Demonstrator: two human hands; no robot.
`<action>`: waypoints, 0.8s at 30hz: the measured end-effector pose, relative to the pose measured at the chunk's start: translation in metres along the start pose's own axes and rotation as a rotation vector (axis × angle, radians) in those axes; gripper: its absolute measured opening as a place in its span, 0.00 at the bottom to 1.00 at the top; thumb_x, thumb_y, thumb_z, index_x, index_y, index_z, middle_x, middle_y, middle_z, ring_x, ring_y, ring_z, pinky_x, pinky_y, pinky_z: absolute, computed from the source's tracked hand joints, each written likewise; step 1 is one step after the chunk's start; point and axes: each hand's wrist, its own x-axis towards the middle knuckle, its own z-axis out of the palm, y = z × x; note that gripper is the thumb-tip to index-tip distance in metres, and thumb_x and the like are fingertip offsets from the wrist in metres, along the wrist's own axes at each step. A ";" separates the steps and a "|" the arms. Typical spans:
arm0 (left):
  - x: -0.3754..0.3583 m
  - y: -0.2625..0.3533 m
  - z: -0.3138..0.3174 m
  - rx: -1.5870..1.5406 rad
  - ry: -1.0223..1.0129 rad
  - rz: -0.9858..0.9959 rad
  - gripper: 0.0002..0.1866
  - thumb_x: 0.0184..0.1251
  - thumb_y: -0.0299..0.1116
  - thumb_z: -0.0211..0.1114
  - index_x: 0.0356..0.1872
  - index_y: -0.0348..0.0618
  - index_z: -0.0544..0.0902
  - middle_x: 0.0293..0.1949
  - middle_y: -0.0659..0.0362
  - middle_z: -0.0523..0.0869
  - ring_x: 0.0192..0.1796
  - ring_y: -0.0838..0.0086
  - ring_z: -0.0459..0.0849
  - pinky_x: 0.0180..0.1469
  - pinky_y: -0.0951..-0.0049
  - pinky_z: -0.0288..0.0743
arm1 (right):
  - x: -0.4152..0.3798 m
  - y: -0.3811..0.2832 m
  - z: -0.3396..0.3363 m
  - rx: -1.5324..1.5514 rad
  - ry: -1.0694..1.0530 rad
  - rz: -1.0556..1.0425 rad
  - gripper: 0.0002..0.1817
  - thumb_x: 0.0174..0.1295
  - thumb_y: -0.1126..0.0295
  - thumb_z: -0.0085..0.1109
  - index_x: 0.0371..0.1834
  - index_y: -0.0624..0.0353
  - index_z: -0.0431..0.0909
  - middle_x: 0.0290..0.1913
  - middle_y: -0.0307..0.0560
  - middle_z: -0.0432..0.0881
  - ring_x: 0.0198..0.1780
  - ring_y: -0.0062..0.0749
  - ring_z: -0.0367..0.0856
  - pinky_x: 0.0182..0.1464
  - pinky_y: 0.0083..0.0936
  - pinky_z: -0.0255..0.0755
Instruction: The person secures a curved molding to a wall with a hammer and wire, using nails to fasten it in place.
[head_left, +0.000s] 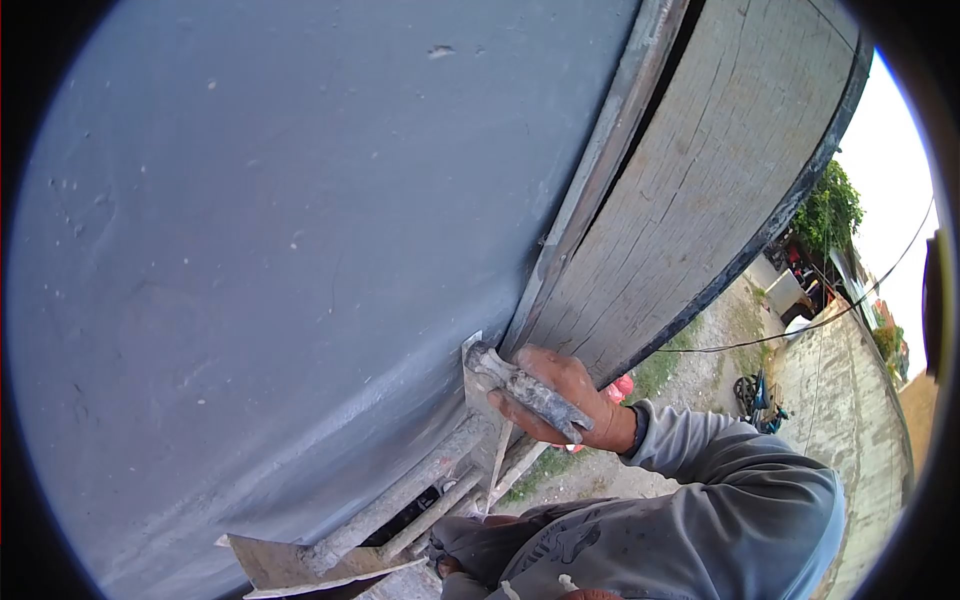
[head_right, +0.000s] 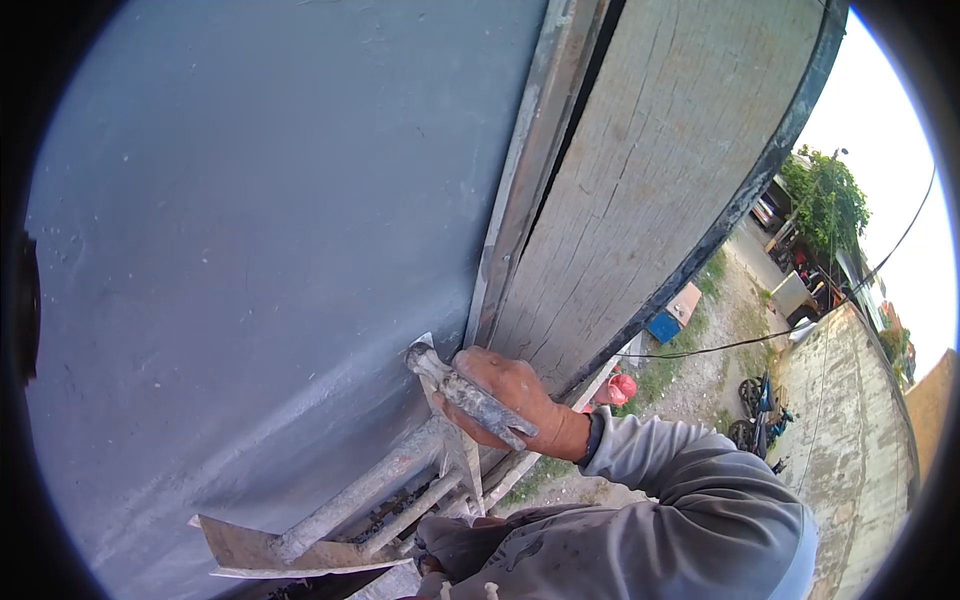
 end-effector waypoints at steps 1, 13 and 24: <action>0.013 0.008 -0.002 0.027 -0.014 0.056 0.26 0.72 0.48 0.47 0.45 0.34 0.84 0.52 0.40 0.84 0.55 0.54 0.85 0.62 0.55 0.75 | 0.000 0.000 0.000 -0.047 -0.028 -0.017 0.16 0.57 0.66 0.69 0.34 0.62 0.70 0.29 0.51 0.72 0.29 0.50 0.78 0.30 0.37 0.74; 0.026 0.050 0.005 0.300 -0.213 0.519 0.24 0.70 0.49 0.49 0.49 0.41 0.84 0.50 0.46 0.86 0.54 0.57 0.85 0.62 0.54 0.73 | -0.002 0.001 0.003 0.006 0.012 -0.027 0.17 0.55 0.68 0.70 0.36 0.63 0.71 0.28 0.51 0.71 0.28 0.49 0.77 0.28 0.37 0.73; 0.007 -0.022 -0.050 0.644 -0.361 0.810 0.23 0.69 0.50 0.50 0.52 0.47 0.84 0.49 0.51 0.88 0.54 0.61 0.85 0.62 0.54 0.71 | -0.001 0.002 0.002 0.046 0.015 -0.018 0.15 0.55 0.68 0.70 0.35 0.64 0.72 0.29 0.51 0.73 0.27 0.48 0.78 0.27 0.37 0.73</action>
